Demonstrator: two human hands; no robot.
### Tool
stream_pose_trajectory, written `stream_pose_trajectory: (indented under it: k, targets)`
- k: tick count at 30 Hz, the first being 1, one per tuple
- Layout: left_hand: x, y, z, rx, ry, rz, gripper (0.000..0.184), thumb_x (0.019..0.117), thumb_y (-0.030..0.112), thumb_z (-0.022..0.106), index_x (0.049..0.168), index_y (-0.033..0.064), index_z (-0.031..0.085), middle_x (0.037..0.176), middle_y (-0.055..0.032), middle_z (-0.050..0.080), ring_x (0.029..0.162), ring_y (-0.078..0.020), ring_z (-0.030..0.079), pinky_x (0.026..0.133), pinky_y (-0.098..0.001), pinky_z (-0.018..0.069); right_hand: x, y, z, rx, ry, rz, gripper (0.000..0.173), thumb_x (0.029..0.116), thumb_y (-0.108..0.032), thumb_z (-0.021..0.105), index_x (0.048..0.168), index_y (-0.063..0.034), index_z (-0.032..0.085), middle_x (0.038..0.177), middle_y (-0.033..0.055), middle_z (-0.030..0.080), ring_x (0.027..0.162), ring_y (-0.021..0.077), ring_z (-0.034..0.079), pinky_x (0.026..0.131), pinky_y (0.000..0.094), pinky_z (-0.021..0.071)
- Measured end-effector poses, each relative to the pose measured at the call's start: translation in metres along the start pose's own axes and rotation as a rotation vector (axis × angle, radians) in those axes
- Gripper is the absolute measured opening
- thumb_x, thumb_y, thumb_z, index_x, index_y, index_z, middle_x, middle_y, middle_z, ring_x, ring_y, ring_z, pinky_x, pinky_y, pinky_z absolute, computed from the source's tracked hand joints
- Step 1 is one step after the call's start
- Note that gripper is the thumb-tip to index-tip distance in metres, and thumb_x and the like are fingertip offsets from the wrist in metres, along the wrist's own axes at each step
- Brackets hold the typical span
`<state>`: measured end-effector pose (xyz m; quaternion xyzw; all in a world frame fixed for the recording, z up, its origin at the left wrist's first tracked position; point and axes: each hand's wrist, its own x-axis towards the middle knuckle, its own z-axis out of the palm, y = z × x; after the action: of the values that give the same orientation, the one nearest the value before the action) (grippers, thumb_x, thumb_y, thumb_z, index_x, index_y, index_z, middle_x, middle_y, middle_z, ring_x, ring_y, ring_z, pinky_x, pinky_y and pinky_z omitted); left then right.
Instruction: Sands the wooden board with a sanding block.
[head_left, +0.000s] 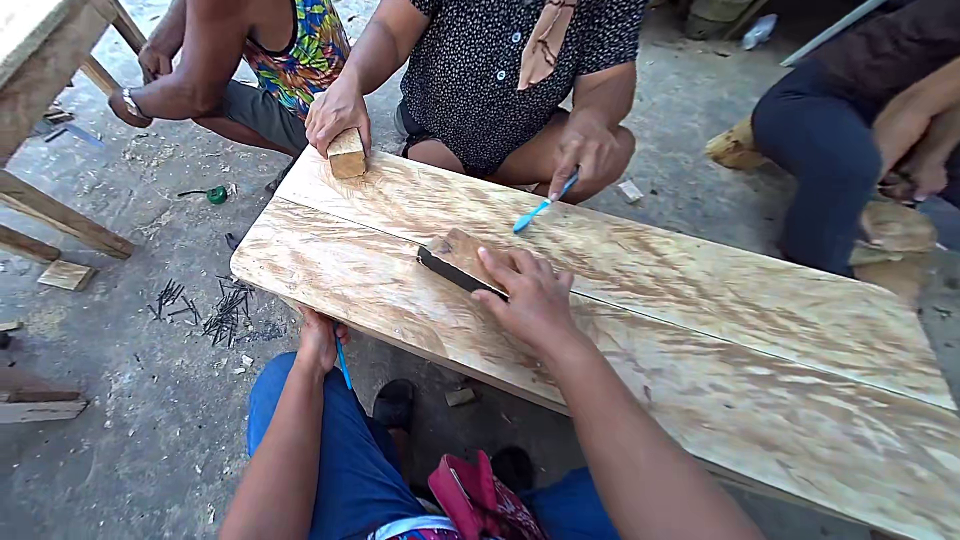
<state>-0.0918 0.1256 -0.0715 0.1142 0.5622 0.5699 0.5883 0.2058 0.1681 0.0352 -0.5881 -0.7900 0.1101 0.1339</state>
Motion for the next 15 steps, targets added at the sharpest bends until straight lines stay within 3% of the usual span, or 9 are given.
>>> stream_pose_trajectory:
  k: [5,8,11,15]
  targets:
    - [-0.001,0.001,0.0,0.008,-0.006,0.004,0.079,0.0977,0.069,-0.005,0.109,0.0147,0.051,0.063,-0.0037,0.055,0.043,-0.0119,0.045,0.039,-0.0246,0.0385,0.082,-0.101,0.027,0.033,-0.15,-0.056,0.059,0.0987,-0.039,0.068,0.155,-0.0317,0.049,0.144,0.0159,0.056,0.128,0.0425,0.052,0.097,0.0704,0.0361]
    - [-0.002,0.002,0.004,-0.006,0.03,-0.002,0.079,0.0969,0.07,-0.004,0.108,0.0146,0.051,0.061,-0.0037,0.052,0.043,-0.0127,0.043,0.038,-0.0249,0.0374,0.109,-0.13,0.03,0.023,-0.218,-0.096,0.062,0.101,-0.038,0.065,0.158,-0.0349,0.042,0.148,0.0144,0.052,0.133,0.0412,0.048,0.099,0.0694,0.0365]
    - [-0.004,0.001,0.006,-0.027,0.061,-0.015,0.079,0.0968,0.072,0.0,0.109,0.0141,0.052,0.062,-0.005,0.053,0.042,-0.0133,0.043,0.038,-0.0254,0.0372,0.087,-0.104,0.026,0.036,-0.175,-0.11,0.06,0.1005,-0.037,0.066,0.156,-0.0337,0.045,0.144,0.0139,0.055,0.13,0.0404,0.051,0.097,0.0677,0.0386]
    - [-0.002,0.0,0.004,-0.043,0.039,-0.024,0.076,0.0999,0.068,0.0,0.109,0.013,0.052,0.064,-0.0051,0.054,0.043,-0.0131,0.044,0.039,-0.0251,0.0388,0.027,-0.035,0.017,0.024,-0.016,-0.048,0.059,0.0963,-0.038,0.072,0.152,-0.0305,0.053,0.14,0.0179,0.059,0.123,0.0454,0.055,0.089,0.0715,0.0406]
